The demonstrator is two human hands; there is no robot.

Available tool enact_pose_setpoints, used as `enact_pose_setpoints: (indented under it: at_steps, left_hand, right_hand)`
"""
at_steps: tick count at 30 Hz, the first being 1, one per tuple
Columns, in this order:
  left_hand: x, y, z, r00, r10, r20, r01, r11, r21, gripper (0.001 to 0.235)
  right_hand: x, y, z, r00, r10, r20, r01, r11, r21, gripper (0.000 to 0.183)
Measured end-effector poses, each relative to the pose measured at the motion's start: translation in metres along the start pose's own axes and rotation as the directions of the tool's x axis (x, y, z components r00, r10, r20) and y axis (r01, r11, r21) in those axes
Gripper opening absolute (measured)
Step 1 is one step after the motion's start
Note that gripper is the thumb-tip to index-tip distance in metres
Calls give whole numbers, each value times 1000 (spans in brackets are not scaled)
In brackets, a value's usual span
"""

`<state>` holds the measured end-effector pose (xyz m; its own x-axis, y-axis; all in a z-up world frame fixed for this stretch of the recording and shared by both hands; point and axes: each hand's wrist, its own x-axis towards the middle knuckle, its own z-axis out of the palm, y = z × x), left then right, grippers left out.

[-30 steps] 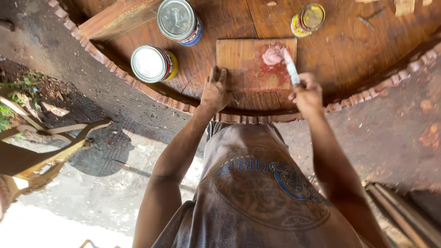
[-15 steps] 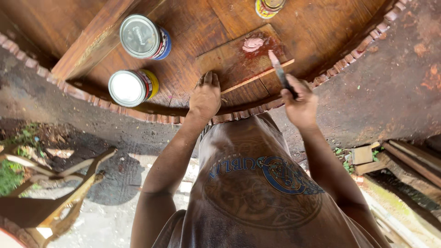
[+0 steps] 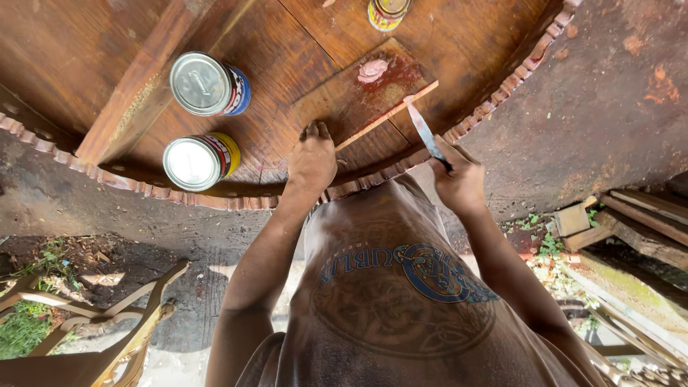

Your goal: The person scoops red and white paint from separate cans onto a wooden board using a putty knife. They then mix the two colors together on the board to create a blended pink mixture.

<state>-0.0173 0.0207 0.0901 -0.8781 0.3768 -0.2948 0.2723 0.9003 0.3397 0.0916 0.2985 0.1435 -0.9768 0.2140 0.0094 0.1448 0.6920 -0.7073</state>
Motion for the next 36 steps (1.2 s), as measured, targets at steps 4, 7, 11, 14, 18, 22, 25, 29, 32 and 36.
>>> enact_pose_setpoints:
  at_steps: [4, 7, 11, 14, 18, 22, 25, 29, 32, 36]
  left_hand:
    - [-1, -2, 3, 999, 25, 39, -28, 996, 84, 50]
    - [1, 2, 8, 997, 70, -37, -67, 995, 75, 48]
    - [10, 0, 3, 1000, 31, 7, -31, 999, 42, 41]
    - [4, -1, 0, 996, -20, 83, 17, 999, 43, 37]
    - [11, -2, -7, 999, 11, 32, -11, 1000, 8, 34]
    - [3, -1, -4, 999, 50, 6, -50, 998, 38, 37]
    - [8, 3, -4, 998, 68, -13, -67, 996, 62, 37]
    - [5, 1, -4, 999, 34, 26, -36, 998, 53, 36]
    - [5, 0, -5, 1000, 19, 24, -20, 999, 32, 35]
    - [6, 0, -5, 998, 55, -10, -54, 998, 29, 41]
  right_hand:
    - [25, -3, -13, 995, 80, -59, -85, 992, -90, 26]
    - [39, 2, -2, 931, -323, -172, 314, 946, -79, 35]
    - [39, 9, 14, 953, -298, -44, 261, 890, -372, 46]
    - [19, 22, 0, 953, -303, 5, 282, 880, -383, 43]
    - [12, 31, -28, 969, -243, -47, 235, 964, -124, 32]
    - [26, 24, -18, 995, 94, -32, -82, 960, 268, 30]
    - [51, 20, 10, 965, 256, 49, -248, 843, 477, 32]
    - [41, 26, 20, 993, 116, -27, -109, 977, 184, 27]
    - [16, 35, -1, 999, 10, -54, -6, 997, 74, 26]
    - [26, 39, -16, 997, 72, -18, -69, 991, 118, 28]
